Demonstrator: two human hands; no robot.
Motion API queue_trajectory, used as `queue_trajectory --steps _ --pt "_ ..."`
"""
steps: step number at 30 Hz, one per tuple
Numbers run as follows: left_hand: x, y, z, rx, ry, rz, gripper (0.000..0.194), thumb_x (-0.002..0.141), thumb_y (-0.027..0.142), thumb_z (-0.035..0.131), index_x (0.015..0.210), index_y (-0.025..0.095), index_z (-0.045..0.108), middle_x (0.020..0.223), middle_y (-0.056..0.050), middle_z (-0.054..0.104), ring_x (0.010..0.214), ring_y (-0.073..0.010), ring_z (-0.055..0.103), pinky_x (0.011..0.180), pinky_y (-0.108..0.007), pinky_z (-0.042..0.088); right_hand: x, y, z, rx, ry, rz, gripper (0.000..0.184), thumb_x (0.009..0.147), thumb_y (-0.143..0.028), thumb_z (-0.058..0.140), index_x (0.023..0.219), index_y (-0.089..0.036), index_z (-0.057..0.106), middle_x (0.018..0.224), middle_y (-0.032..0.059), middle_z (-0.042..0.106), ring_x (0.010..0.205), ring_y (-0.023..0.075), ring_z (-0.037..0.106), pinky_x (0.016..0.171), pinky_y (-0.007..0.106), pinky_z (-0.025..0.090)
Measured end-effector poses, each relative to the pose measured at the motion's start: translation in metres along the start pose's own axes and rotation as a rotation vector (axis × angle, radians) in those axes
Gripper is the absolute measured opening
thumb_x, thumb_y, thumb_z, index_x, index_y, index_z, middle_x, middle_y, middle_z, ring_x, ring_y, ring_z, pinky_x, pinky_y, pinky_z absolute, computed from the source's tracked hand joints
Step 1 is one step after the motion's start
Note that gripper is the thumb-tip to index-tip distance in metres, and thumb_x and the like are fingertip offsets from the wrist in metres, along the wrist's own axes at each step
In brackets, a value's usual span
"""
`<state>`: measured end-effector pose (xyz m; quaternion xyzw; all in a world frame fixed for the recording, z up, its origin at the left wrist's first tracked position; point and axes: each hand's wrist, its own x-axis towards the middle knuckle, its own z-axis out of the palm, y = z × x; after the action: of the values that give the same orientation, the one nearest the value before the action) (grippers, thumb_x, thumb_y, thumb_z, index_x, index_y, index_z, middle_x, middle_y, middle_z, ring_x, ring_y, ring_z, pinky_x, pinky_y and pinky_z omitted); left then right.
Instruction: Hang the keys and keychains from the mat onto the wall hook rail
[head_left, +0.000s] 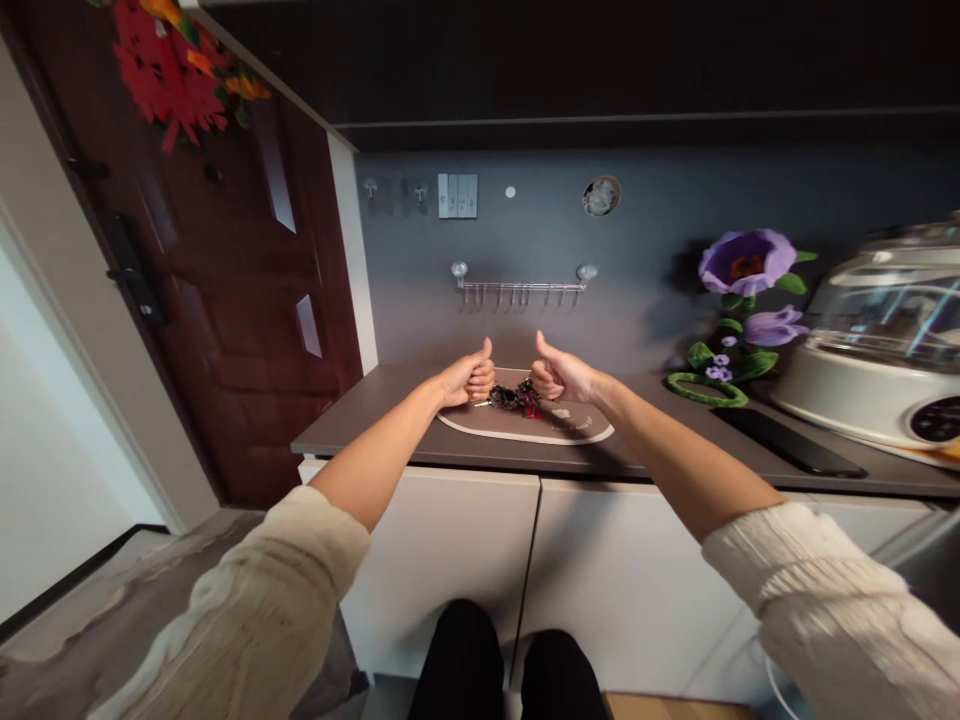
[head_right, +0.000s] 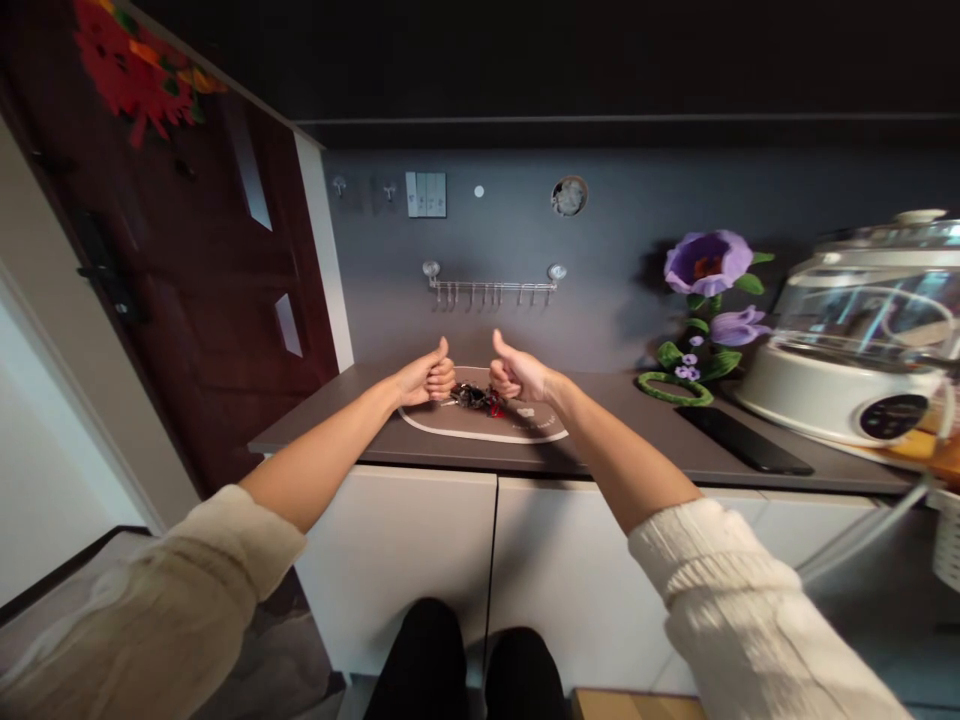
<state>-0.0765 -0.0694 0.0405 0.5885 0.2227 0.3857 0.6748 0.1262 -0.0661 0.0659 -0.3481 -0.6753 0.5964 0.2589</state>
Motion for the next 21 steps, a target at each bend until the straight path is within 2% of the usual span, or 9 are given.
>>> queue_trajectory --steps 3,6,9,16,21 --pt "-0.003 -0.018 -0.012 -0.152 0.008 -0.034 0.064 0.064 0.075 0.037 0.040 0.019 0.020 0.032 0.006 0.017 0.029 -0.0037 0.020 0.031 -0.018 0.016 0.000 0.024 -0.005 0.260 -0.038 -0.047 0.065 0.071 -0.077 0.014 0.041 -0.019 0.020 0.031 -0.0059 0.018 0.029 0.0041 0.014 0.030 0.018 0.015" --pt "-0.005 -0.033 -0.022 -0.250 0.002 -0.054 0.066 0.065 0.078 0.025 0.039 0.019 0.016 0.030 0.005 0.017 0.027 -0.0043 0.020 0.030 -0.019 0.016 -0.001 0.047 -0.009 0.428 -0.059 -0.102 0.065 0.072 -0.076 0.013 0.039 -0.019 0.016 0.030 -0.0054 0.016 0.029 0.0039 0.013 0.029 0.018 0.013" --pt "-0.005 -0.039 -0.026 -0.296 0.015 -0.046 0.066 0.065 0.079 0.020 0.038 0.019 0.015 0.029 0.005 0.017 0.026 -0.0047 0.019 0.030 -0.020 0.015 -0.003 0.060 -0.009 0.509 -0.045 -0.151 0.065 0.073 -0.075 0.014 0.039 -0.019 0.015 0.029 -0.0052 0.015 0.029 0.0038 0.013 0.029 0.017 0.013" --pt "-0.005 -0.038 -0.024 -0.286 0.055 -0.041 0.065 0.065 0.079 0.019 0.039 0.019 0.015 0.029 0.005 0.016 0.027 -0.0047 0.018 0.030 -0.020 0.015 -0.002 0.060 -0.006 0.518 0.021 -0.134 0.064 0.073 -0.075 0.014 0.040 -0.019 0.015 0.029 -0.0048 0.017 0.028 0.0042 0.014 0.030 0.018 0.011" --pt "-0.003 -0.036 -0.025 -0.224 0.054 -0.060 0.064 0.066 0.079 0.022 0.041 0.020 0.018 0.032 0.006 0.017 0.028 -0.0046 0.018 0.031 -0.020 0.014 0.002 0.056 0.002 0.436 0.064 -0.126 0.063 0.073 -0.075 0.015 0.041 -0.020 0.019 0.030 -0.0049 0.020 0.029 0.0047 0.015 0.031 0.019 0.010"
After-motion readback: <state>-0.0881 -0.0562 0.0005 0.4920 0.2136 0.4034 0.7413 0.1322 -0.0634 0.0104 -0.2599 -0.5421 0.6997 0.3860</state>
